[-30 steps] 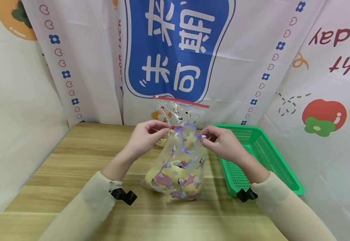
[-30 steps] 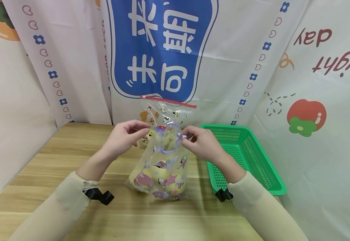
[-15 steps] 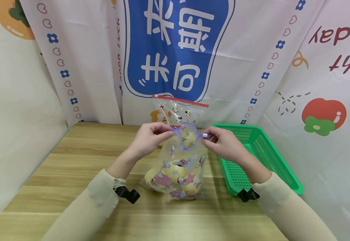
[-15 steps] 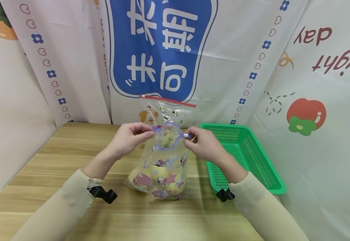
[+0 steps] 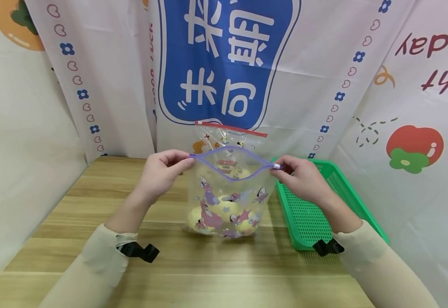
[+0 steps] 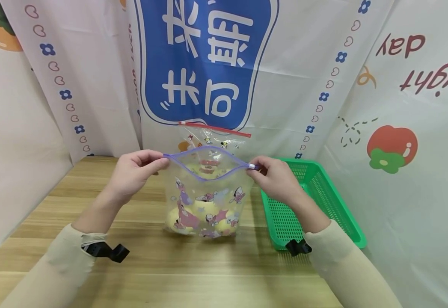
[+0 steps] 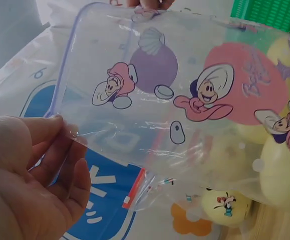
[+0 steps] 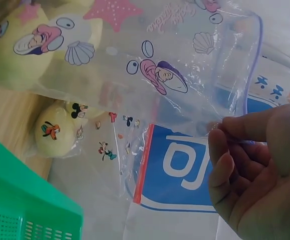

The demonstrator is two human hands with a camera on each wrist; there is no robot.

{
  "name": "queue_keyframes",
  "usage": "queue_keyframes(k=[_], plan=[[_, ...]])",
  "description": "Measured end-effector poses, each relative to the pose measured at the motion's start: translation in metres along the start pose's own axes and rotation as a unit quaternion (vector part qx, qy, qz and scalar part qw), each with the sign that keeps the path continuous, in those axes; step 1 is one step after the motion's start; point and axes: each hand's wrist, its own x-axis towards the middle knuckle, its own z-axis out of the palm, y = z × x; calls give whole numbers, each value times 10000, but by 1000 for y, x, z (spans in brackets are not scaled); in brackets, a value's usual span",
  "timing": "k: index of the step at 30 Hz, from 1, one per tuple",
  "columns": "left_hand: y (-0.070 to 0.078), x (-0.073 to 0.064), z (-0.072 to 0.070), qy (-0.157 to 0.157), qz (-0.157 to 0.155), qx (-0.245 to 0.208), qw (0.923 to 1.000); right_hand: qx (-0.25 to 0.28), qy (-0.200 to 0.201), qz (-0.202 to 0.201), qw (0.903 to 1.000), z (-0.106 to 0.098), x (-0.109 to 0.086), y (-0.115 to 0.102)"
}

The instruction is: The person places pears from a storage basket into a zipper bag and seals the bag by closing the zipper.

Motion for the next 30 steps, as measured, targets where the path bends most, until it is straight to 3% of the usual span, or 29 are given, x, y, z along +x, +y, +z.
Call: queue_keyframes(k=[6, 12, 20, 30], plan=[[-3, 0, -13, 288, 84, -147, 9994, 17, 47, 148, 9999, -5, 0, 10], [-13, 1, -21, 189, -28, -369, 9991, 134, 25, 338, 9993, -2, 1, 18], [-23, 3, -27, 158, -171, -200, 9995, 180, 49, 290, 9994, 1, 3, 17], [-29, 1, -28, 139, -69, -181, 9997, 313, 64, 404, 9987, 3, 3, 17]])
